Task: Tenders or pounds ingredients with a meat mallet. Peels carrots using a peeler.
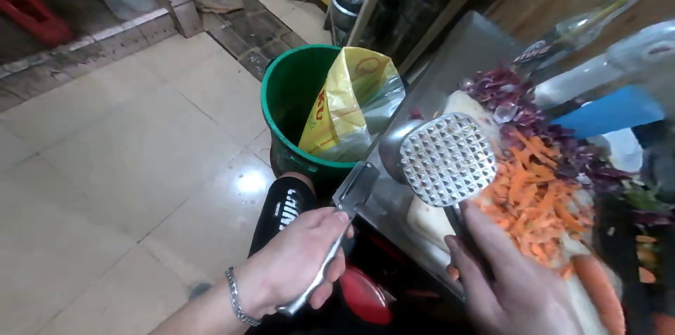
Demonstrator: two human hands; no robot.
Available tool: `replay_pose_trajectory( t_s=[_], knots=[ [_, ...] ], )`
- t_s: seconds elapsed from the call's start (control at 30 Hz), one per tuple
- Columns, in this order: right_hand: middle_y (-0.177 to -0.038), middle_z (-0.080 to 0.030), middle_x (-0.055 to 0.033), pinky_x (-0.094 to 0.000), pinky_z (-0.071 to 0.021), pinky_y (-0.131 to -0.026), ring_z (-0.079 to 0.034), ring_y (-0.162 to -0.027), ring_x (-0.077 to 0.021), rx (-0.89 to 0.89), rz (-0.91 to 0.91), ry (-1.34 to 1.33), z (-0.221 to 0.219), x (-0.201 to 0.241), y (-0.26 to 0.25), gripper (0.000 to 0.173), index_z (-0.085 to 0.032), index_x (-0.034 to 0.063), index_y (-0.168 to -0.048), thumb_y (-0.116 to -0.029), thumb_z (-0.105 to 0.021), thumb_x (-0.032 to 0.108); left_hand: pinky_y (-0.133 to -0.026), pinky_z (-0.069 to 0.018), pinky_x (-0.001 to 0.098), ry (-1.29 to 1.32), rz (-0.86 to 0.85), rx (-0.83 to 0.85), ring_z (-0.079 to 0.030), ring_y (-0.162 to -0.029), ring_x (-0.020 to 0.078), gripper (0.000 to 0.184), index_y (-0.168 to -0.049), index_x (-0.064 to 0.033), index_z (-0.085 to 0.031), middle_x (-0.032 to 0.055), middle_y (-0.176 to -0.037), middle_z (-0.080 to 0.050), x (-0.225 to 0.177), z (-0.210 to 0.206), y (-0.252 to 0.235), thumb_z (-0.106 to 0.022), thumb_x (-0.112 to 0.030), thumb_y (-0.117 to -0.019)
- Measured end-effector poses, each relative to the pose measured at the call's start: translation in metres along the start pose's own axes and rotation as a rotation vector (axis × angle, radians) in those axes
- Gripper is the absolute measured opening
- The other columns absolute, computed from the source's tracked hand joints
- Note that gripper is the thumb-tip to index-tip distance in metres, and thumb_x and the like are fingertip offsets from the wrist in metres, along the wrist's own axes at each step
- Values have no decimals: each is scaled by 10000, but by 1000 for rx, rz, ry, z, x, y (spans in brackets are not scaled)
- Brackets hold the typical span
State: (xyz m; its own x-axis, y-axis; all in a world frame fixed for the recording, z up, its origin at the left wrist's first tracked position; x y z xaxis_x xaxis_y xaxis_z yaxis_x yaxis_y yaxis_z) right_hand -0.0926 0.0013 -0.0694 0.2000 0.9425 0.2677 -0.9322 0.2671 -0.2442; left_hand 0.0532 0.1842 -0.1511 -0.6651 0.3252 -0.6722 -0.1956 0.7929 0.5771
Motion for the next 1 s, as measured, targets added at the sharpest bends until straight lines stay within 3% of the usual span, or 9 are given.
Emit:
replay_pose_trajectory(
  t_s=[0.2,0.33,0.43,0.6,0.7,0.8,0.87,0.93,1.0],
  knots=[
    [-773,-675,-63,-430,-495,-426,-625,-532,-225,83,86,118,-17,-5,-2,520,-540,179,-1499,-983,-504,137,-410,-484,199,22,10,29,-507,-444,79,387,-1182,-100,-534,18,-668,-509,2,2,0,-285,-392,-1132],
    [-835,-698,-63,-392,-520,-488,-648,-609,-186,4,91,64,4,-2,-11,489,-526,223,-1496,-1012,-511,153,-407,-482,196,35,4,35,-507,-444,74,387,-1177,-100,-540,14,-661,-504,1,2,0,-282,-385,-1133],
    [-852,-697,-74,-304,-541,-548,-647,-655,-124,-112,113,-5,14,3,-16,412,-545,142,-1447,-1036,-536,177,-407,-482,195,46,-5,44,-504,-440,72,392,-1167,-94,-537,10,-652,-499,2,3,-1,-282,-389,-1132],
    [-825,-715,-51,-412,-548,-483,-657,-589,-186,38,90,44,-10,-10,-12,461,-550,186,-1480,-1022,-509,167,-407,-480,197,57,20,41,-502,-444,74,382,-1191,-96,-537,14,-667,-501,0,3,0,-285,-378,-1134],
    [-865,-709,-90,-352,-534,-525,-637,-621,-156,-97,87,48,15,-11,-17,440,-539,151,-1477,-1038,-522,173,-405,-484,197,78,15,47,-508,-440,74,381,-1180,-96,-539,13,-657,-502,3,4,-1,-285,-376,-1133],
    [-808,-655,-69,-298,-506,-512,-607,-615,-110,-164,102,33,24,-5,-18,337,-547,118,-1376,-1050,-523,198,-409,-488,195,72,15,53,-511,-444,72,385,-1173,-99,-535,11,-658,-500,4,4,-1,-281,-386,-1133],
    [-814,-668,-63,-338,-516,-509,-629,-623,-148,-74,129,41,12,-2,-16,329,-577,125,-1351,-1028,-532,162,-410,-484,196,74,21,51,-505,-443,71,385,-1170,-98,-534,9,-656,-494,3,4,-1,-279,-384,-1132],
    [-798,-686,-60,-424,-523,-458,-650,-582,-213,36,128,64,-8,-8,-10,485,-559,185,-1463,-983,-526,128,-410,-482,197,75,20,50,-501,-446,71,382,-1173,-97,-539,9,-661,-494,1,4,-1,-278,-372,-1133],
    [-876,-730,-83,-428,-550,-503,-682,-633,-217,18,100,70,-1,-11,-12,504,-540,194,-1491,-991,-522,126,-409,-484,198,85,7,53,-504,-448,72,387,-1180,-99,-545,8,-666,-499,2,5,-1,-279,-376,-1132]
  ],
)
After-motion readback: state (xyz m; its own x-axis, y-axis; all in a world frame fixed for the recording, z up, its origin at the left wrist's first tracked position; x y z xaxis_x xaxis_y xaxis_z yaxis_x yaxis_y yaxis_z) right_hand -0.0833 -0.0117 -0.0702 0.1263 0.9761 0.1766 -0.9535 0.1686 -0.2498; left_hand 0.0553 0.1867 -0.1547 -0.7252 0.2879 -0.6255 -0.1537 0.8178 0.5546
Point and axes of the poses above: each hand's wrist, its own y-axis away from the middle knuckle, its own z-axis out of the back of the hand, x = y × z, the point moved 4 cm from there along -y, towards the middle knuckle
